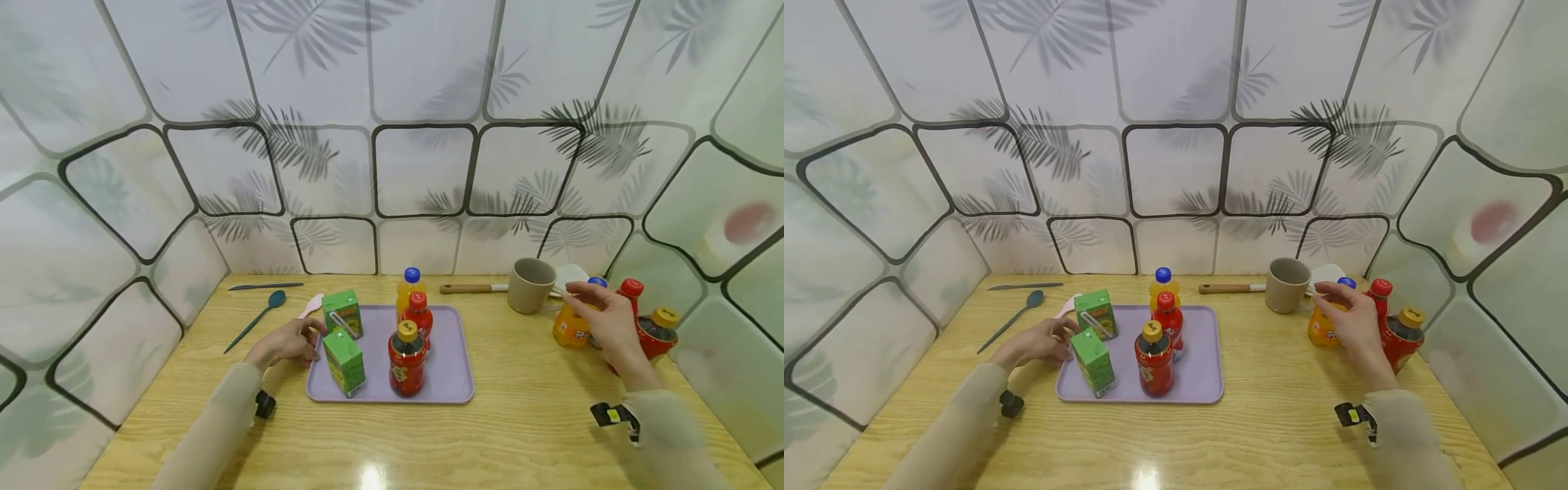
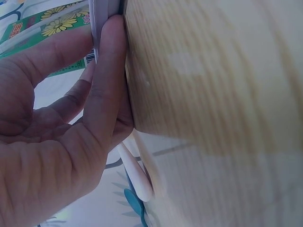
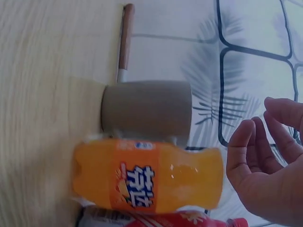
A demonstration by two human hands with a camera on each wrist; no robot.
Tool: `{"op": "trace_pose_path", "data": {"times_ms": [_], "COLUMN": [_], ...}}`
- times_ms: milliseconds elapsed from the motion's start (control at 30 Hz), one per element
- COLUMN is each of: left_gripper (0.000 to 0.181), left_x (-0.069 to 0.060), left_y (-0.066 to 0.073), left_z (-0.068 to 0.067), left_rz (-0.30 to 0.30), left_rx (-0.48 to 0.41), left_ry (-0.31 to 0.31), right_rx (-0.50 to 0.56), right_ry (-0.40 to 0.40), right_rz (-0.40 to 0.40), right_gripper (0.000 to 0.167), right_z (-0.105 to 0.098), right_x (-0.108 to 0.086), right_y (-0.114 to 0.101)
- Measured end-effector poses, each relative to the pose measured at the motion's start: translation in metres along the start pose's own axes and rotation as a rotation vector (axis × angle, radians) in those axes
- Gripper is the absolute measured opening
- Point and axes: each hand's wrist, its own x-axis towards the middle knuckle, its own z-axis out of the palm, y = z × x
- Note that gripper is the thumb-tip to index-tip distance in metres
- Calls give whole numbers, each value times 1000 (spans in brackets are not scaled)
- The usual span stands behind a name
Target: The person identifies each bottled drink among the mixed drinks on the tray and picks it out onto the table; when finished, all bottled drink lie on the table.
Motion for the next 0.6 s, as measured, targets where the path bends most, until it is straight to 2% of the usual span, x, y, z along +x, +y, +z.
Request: {"op": "trace_pose_path", "data": {"times_ms": [133,300,600], "left_gripper": [49,49,49], "left_x": [-2,-3,-4], "left_y": [1,3,3], "left_z": [0,1,1], "left_rz": [4,8,14], "left_rx": [4,2,6], "left_ry": [-3,2,6], "right_rx": [-1,70,133], "right_ry": [-89,-186,-354], "right_rz": [-26,-36,33], "right_gripper": [43,42,48], "right_z": [12,29,61], "right_x": [-2,-1,-1], "right_y": [1,2,2]}}
